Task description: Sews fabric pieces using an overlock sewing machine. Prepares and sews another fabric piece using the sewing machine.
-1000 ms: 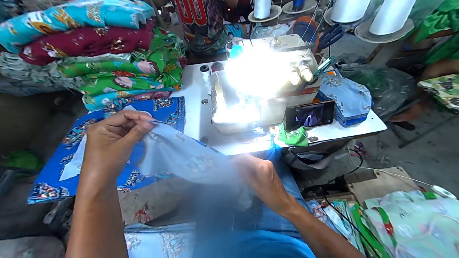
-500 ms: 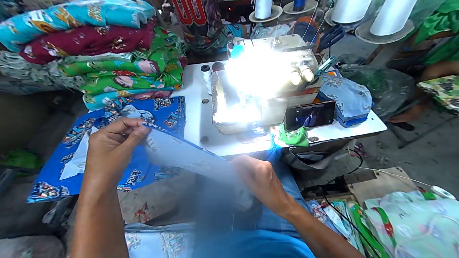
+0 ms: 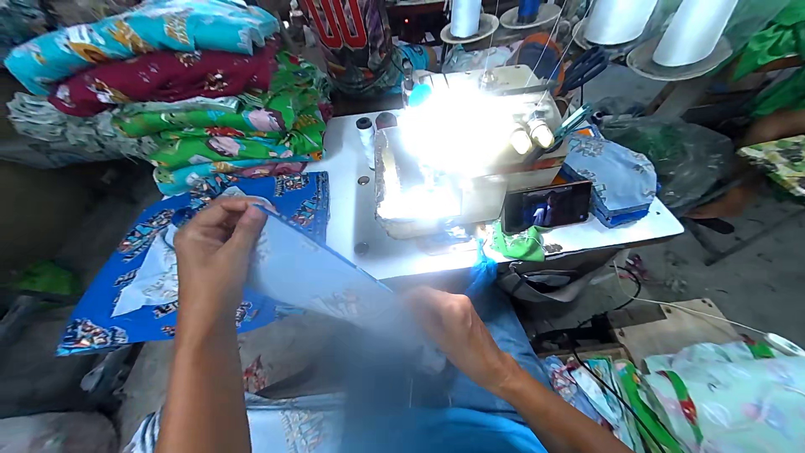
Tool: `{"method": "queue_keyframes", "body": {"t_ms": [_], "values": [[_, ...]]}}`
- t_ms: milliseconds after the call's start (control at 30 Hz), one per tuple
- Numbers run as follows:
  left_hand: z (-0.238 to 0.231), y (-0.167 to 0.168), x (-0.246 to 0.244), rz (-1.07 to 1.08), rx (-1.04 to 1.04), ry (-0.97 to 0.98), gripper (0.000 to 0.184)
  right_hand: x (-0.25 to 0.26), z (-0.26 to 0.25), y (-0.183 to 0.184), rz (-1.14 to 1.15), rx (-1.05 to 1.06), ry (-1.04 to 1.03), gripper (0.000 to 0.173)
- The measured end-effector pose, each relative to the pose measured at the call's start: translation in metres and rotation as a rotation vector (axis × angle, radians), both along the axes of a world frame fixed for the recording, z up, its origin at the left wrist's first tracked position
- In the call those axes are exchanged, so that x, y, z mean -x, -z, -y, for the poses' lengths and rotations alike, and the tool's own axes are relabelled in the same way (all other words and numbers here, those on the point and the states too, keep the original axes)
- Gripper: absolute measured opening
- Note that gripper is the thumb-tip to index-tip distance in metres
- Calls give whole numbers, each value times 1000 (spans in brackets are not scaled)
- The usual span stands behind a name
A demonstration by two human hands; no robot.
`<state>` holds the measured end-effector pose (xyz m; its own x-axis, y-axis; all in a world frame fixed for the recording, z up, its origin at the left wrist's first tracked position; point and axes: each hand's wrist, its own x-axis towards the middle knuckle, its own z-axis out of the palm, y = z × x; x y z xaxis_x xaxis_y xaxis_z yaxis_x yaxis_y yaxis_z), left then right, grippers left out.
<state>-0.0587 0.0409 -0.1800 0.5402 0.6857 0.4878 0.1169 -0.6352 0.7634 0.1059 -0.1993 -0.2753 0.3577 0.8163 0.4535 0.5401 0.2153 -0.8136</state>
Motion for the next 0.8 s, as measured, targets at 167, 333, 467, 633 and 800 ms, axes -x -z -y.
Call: {"method": "queue_keyframes", "body": {"t_ms": [167,333,467,633,800], "values": [[-12,-45,-85,-255,-338,161,26,-4,8,-1,-164,-29,-61,21],[-31,10,-173,-418,-348,289,15,-20,13,41,-409,125,26,21],[11,20,-176,-422,-424,26,15,-27,21,52,-500,171,28,23],[60,40,-141,-491,-439,-129,33,-33,25,59,-512,175,-11,27],[75,68,-123,-506,-557,-62,53,-29,40,64,-567,225,8,26]]}}
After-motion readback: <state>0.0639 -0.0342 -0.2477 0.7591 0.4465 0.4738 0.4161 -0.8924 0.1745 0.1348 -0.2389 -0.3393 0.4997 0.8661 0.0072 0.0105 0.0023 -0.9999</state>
